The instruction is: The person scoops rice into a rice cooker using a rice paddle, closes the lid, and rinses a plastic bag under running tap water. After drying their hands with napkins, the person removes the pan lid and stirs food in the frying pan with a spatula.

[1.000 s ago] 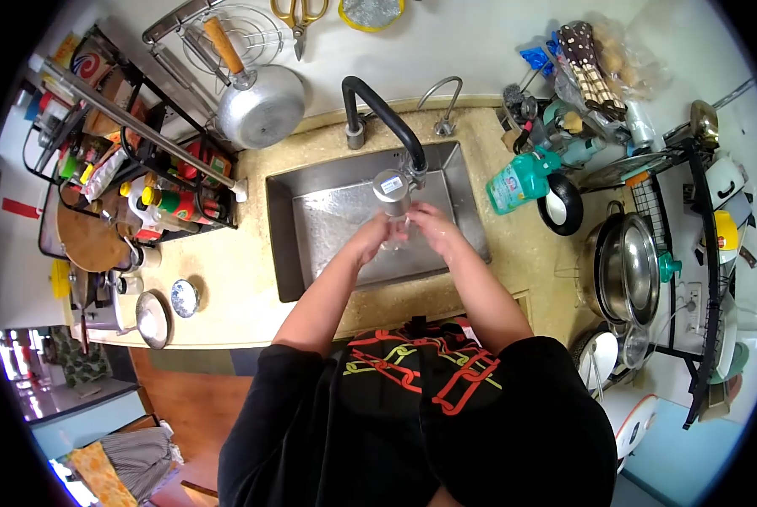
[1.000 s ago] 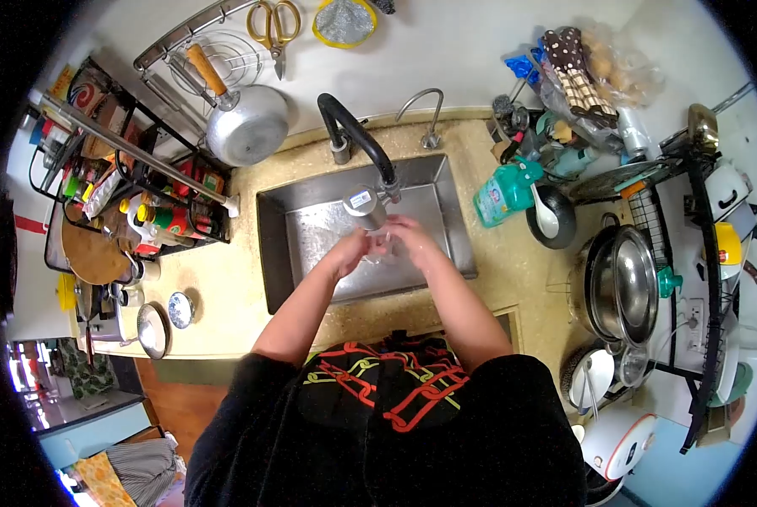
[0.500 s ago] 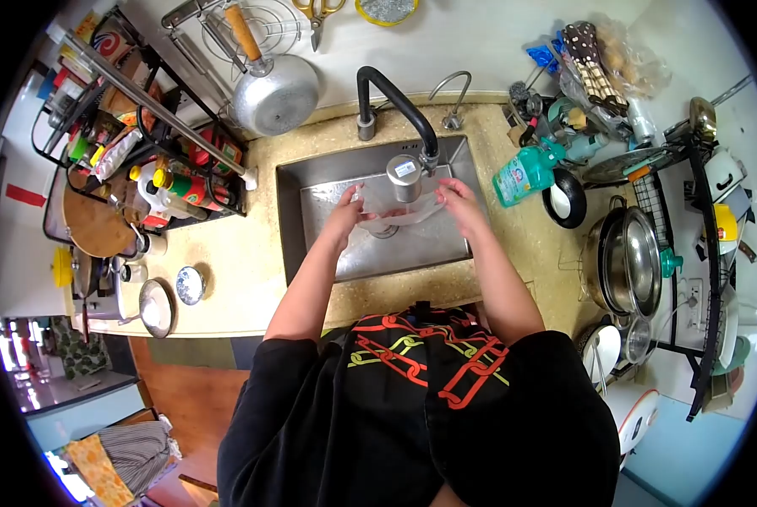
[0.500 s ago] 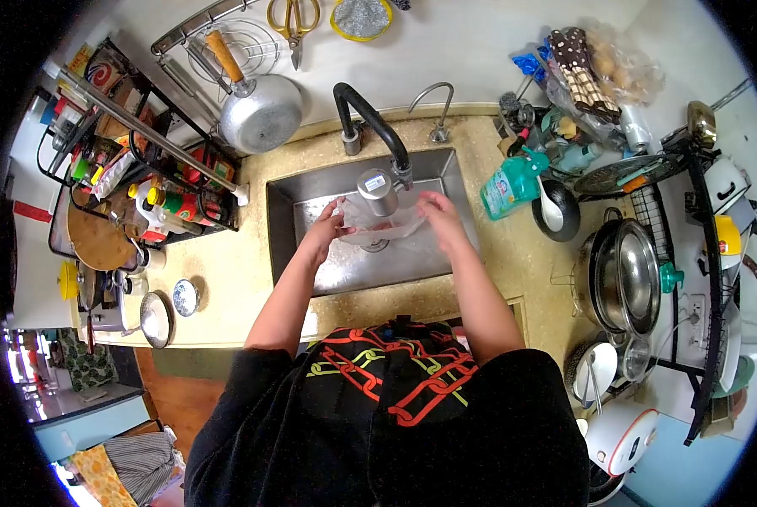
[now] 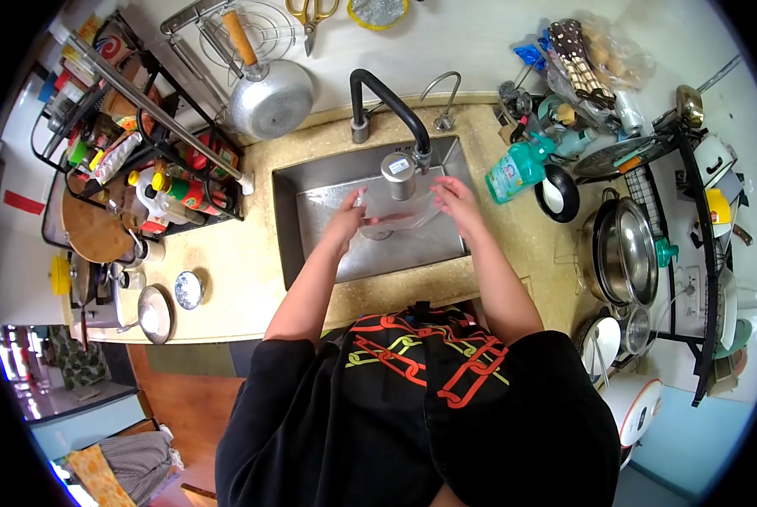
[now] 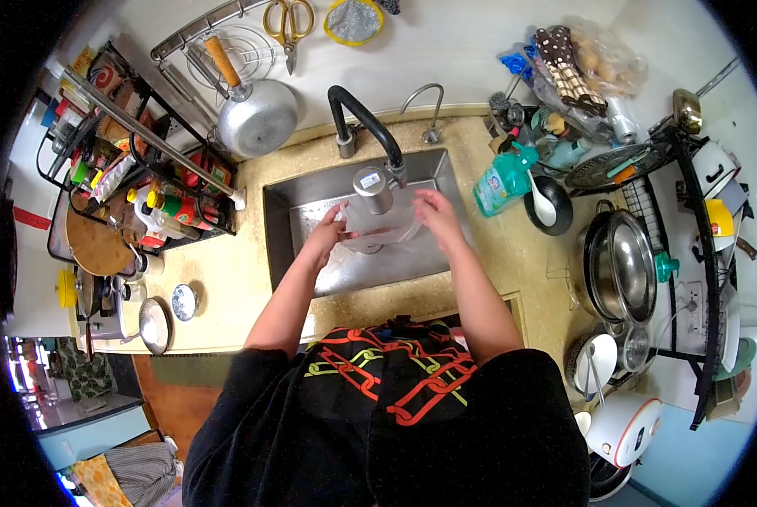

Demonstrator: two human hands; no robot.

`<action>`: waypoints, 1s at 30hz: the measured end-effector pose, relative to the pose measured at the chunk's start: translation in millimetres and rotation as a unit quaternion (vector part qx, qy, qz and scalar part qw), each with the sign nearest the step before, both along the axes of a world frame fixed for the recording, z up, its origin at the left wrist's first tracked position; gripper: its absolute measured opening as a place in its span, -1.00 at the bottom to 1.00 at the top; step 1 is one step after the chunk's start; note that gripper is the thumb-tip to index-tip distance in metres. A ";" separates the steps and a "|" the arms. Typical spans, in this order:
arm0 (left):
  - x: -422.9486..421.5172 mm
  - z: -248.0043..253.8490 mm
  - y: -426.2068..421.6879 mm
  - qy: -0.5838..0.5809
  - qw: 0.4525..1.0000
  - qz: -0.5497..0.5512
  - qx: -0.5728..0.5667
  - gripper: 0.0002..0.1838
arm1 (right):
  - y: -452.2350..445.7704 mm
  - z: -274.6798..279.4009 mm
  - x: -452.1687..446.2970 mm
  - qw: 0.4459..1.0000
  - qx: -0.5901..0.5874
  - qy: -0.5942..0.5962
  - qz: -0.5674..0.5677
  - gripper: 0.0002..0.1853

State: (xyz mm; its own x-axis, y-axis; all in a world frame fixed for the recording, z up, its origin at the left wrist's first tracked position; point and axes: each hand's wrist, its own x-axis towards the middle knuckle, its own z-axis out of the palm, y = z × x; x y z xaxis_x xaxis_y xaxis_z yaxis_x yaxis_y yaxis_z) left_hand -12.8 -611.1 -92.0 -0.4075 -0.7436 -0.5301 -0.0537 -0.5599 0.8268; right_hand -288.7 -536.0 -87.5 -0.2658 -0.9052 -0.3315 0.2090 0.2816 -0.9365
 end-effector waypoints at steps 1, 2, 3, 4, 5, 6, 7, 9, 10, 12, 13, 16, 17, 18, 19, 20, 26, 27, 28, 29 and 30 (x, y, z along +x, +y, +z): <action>-0.1 1.0 1.1 -0.002 1.000 -0.001 -0.003 -0.39 | 0.5 1.2 0.4 1.000 -0.003 -0.003 0.000 -0.69; 0.0 0.4 1.6 -0.002 1.000 -0.001 -0.004 -0.39 | 0.9 2.2 0.3 1.000 -0.006 -0.005 0.000 -0.69; 0.0 -0.4 2.2 -0.003 1.000 -0.001 -0.005 -0.38 | 1.4 3.0 0.3 1.000 -0.009 -0.006 0.000 -0.69; 0.1 -1.4 2.5 -0.003 1.000 0.000 -0.006 -0.38 | 1.5 3.5 0.5 1.000 -0.011 -0.007 0.001 -0.69; 0.3 -2.3 2.9 0.001 1.000 0.000 -0.006 -0.38 | 1.7 3.6 0.8 1.000 -0.014 -0.007 0.003 -0.70; 0.6 -3.3 3.4 0.005 1.000 0.001 -0.006 -0.38 | 2.0 3.5 1.3 1.000 -0.016 -0.007 0.004 -0.70; 0.6 -4.4 3.8 0.008 1.000 0.001 -0.006 -0.38 | 2.2 3.4 1.9 1.000 -0.018 -0.006 0.005 -0.70; 0.7 -6.8 4.3 0.008 1.000 -0.006 -0.013 -0.38 | 2.4 2.4 2.3 1.000 -0.021 0.000 0.010 -0.70; 0.7 -8.0 4.6 0.008 1.000 -0.010 -0.016 -0.38 | 2.5 1.8 2.7 1.000 -0.022 0.004 0.013 -0.70; 0.6 -11.5 5.4 0.013 1.000 -0.008 -0.013 -0.39 | 2.2 -1.5 2.7 1.000 -0.022 0.010 0.018 -0.70; 0.7 -13.2 5.6 0.015 1.000 -0.007 -0.012 -0.39 | 1.8 -3.2 2.9 1.000 -0.021 0.010 0.019 -0.71; -1.1 -6.1 8.2 -0.001 1.000 -0.007 -0.015 -0.40 | 2.0 -2.6 4.5 0.999 -0.016 0.016 0.023 -0.70; -0.5 -10.7 7.8 0.002 1.000 -0.011 -0.021 -0.41 | 2.1 -3.4 5.0 0.999 -0.014 0.018 0.025 -0.70; -0.1 -15.2 7.4 0.005 1.000 -0.016 -0.026 -0.41 | 1.8 -6.2 5.4 0.999 -0.016 0.020 0.029 -0.70; 0.3 -19.6 6.9 0.008 0.999 -0.020 -0.032 -0.42 | 1.3 -8.2 6.4 0.999 -0.017 0.023 0.032 -0.70; -0.2 -18.9 7.4 0.000 0.999 -0.020 -0.036 -0.42 | 0.7 -8.2 7.4 0.999 -0.019 0.025 0.035 -0.69; -2.1 -14.7 14.0 -0.024 0.997 -0.030 -0.060 -0.45 | -1.2 -18.3 12.0 0.999 -0.014 0.013 0.045 -0.66; -3.2 -12.6 16.0 -0.034 0.996 -0.032 -0.070 -0.45 | -1.0 -20.3 11.4 0.998 -0.022 0.028 0.059 -0.67; -4.1 -10.7 17.4 -0.045 0.995 -0.034 -0.081 -0.46 | -0.9 -22.5 10.4 0.996 -0.031 0.044 0.073 -0.67; -4.1 -9.6 18.8 -0.051 0.993 -0.039 -0.095 -0.46 | -0.2 -21.8 10.8 0.994 -0.039 0.059 0.087 -0.67; -4.3 -8.8 20.0 -0.057 0.991 -0.044 -0.109 -0.47 | -0.3 -21.7 11.8 0.995 -0.036 0.052 0.083 -0.65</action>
